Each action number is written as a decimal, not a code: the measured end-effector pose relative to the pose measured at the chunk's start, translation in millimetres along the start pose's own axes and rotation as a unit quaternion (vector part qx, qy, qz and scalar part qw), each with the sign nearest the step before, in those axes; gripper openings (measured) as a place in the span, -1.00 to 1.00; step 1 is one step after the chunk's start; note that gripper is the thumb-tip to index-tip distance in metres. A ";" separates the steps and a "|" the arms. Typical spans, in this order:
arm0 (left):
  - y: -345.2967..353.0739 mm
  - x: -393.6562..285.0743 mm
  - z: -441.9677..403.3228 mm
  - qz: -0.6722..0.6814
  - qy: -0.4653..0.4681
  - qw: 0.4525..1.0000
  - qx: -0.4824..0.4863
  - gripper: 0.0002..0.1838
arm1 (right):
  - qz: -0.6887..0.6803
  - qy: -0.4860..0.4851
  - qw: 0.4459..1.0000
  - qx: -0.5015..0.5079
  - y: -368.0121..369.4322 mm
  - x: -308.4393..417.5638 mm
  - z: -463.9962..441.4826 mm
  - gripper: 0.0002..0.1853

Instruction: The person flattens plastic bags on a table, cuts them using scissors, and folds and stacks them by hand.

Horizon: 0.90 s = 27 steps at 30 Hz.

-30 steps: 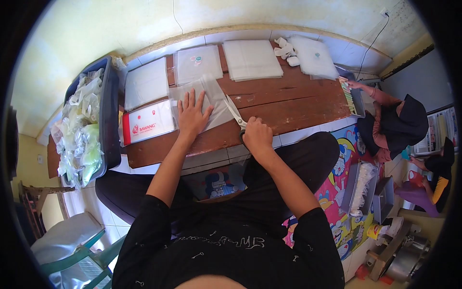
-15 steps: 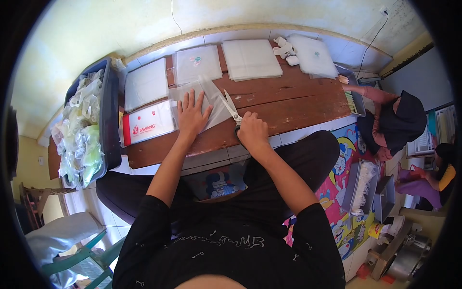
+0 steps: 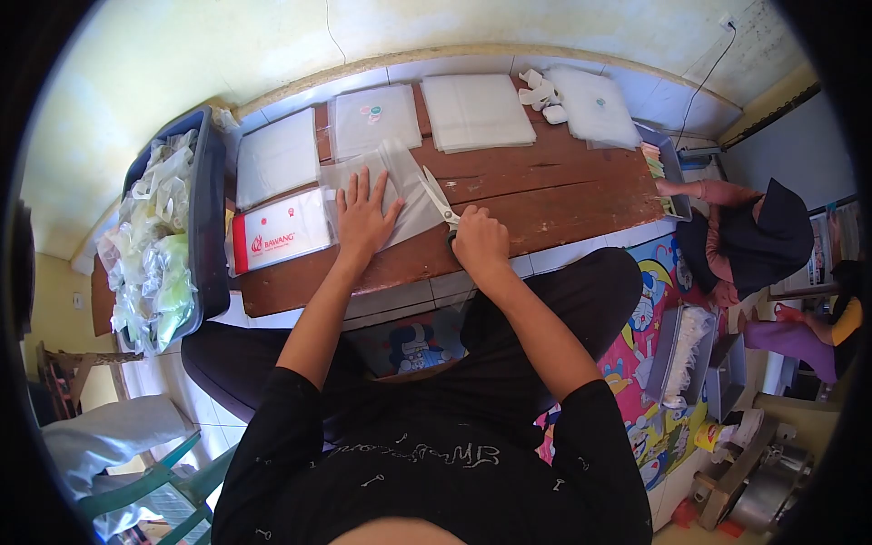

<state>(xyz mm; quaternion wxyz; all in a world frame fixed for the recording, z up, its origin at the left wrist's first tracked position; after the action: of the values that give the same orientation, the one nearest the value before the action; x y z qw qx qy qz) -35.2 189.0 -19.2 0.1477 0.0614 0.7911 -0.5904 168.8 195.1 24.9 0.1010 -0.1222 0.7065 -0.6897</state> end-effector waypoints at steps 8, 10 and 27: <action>-1.5 -0.8 0.0 0.000 -0.003 1.000 0.007 -0.29 | 0.019 -0.009 1.000 -0.013 -3.7 2.6 -16.1 -0.82; -1.3 -1.1 0.3 0.006 -0.007 1.000 0.014 -0.29 | 0.017 -0.008 1.000 -0.013 -1.6 1.2 -18.8 -0.83; -2.9 -1.6 -0.4 0.005 -0.009 1.000 0.018 -0.30 | -0.001 0.002 1.000 0.013 5.8 -0.7 -54.3 -0.76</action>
<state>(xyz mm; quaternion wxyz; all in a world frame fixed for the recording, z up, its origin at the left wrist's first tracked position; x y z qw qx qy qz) -34.5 188.7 -15.9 0.1570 0.0626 0.7789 -0.6040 152.3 247.0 20.6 0.1006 -0.1206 0.6976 -0.6990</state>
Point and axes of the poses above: each hand's wrist, its own z-axis away from the middle knuckle, its own y-axis out of the palm, x = y × z, the point moved 8 cm from there along -z, towards the middle knuckle, and after that the axes turned 4 degrees about z, right-handed, at the moved point
